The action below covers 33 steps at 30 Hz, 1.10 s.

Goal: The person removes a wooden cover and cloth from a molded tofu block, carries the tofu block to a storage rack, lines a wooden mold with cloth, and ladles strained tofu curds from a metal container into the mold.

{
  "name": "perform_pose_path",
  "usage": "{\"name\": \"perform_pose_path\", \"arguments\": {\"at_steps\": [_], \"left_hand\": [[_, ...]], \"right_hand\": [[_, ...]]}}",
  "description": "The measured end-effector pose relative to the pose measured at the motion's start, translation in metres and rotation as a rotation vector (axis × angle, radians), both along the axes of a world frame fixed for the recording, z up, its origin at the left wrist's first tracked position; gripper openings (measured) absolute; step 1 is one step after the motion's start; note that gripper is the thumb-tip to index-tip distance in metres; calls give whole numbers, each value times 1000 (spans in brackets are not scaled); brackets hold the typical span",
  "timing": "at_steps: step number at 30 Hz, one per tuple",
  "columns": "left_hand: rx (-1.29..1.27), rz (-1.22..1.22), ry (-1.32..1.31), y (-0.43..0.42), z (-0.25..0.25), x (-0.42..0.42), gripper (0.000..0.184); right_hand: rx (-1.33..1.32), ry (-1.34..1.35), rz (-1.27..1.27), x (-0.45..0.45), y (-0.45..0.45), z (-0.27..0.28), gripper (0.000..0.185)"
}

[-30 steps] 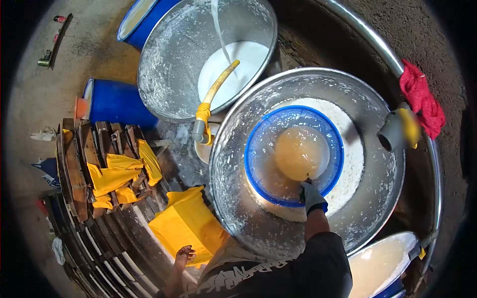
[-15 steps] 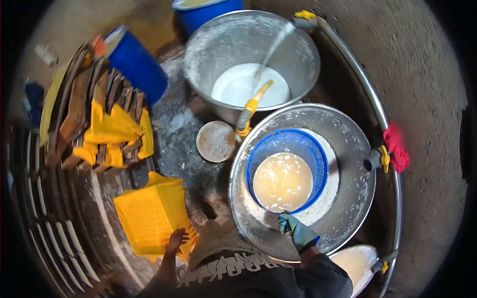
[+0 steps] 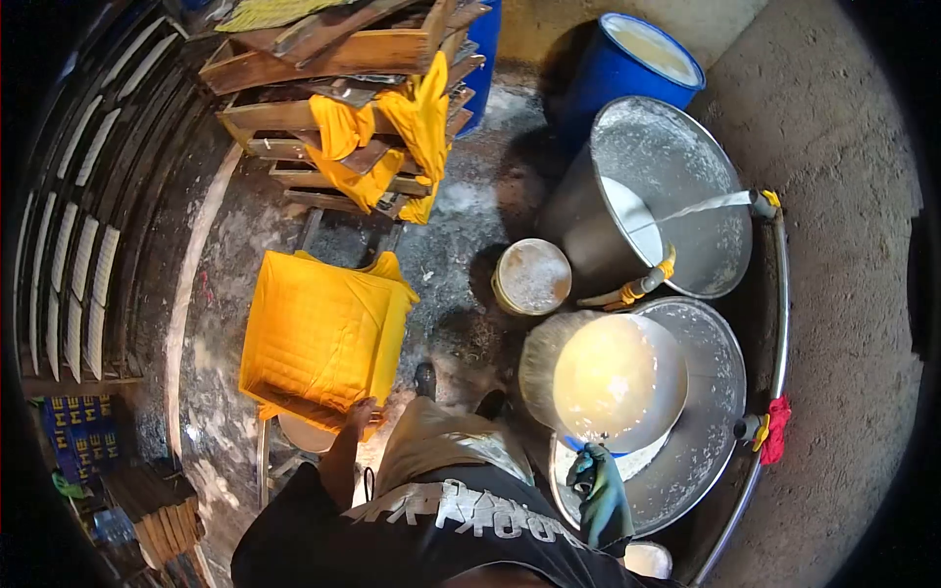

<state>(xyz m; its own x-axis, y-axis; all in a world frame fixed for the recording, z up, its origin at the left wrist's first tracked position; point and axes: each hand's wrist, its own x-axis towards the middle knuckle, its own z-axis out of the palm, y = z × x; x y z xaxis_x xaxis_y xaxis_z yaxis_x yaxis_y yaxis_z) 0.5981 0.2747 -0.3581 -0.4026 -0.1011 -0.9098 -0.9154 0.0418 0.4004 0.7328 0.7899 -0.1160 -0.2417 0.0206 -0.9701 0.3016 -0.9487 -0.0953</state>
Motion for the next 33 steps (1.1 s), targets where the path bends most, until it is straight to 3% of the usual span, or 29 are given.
{"name": "perform_pose_path", "arguments": {"at_steps": [3,4,5,6,8,10,12,14,16,18,20,25,30,32,33], "left_hand": [[13,38,-32,-50,-36,11,39],[5,52,-31,-56,-30,8,42],[-2,53,-29,-60,-24,3,45],[-13,42,-30,-59,-20,-2,45],[-25,23,-32,-51,7,-19,50],[-37,3,-7,-49,11,-29,50],[-86,-108,37,-18,35,-55,58],[-97,-218,43,5,33,-72,54],[-126,-340,112,41,41,-89,48],[-104,-437,137,79,50,-101,44],[-137,-478,212,123,65,-109,41],[-179,-676,237,227,102,-106,37],[-169,-840,245,281,131,-78,34],[-226,-837,179,290,143,-66,32],[-239,-859,154,293,146,-62,35]], "right_hand": [[277,-111,-67,-28,-24,-14,19],[357,-141,-95,-40,-30,-16,20],[458,-133,115,-53,-40,14,20],[487,-61,32,-34,-19,-32,20],[661,-140,58,-48,-15,-9,20],[872,-55,-26,-45,4,3,18],[830,8,-247,-31,33,10,16],[1034,70,-321,-9,64,3,20],[1072,-122,-277,61,130,-91,25],[1196,-270,-465,80,163,-123,27],[925,-483,-425,106,199,-142,24],[1044,-857,-218,161,289,-282,34],[874,-970,-245,139,320,-344,31],[1405,-704,-398,122,315,-381,22],[687,-450,-417,122,311,-380,18]]}}
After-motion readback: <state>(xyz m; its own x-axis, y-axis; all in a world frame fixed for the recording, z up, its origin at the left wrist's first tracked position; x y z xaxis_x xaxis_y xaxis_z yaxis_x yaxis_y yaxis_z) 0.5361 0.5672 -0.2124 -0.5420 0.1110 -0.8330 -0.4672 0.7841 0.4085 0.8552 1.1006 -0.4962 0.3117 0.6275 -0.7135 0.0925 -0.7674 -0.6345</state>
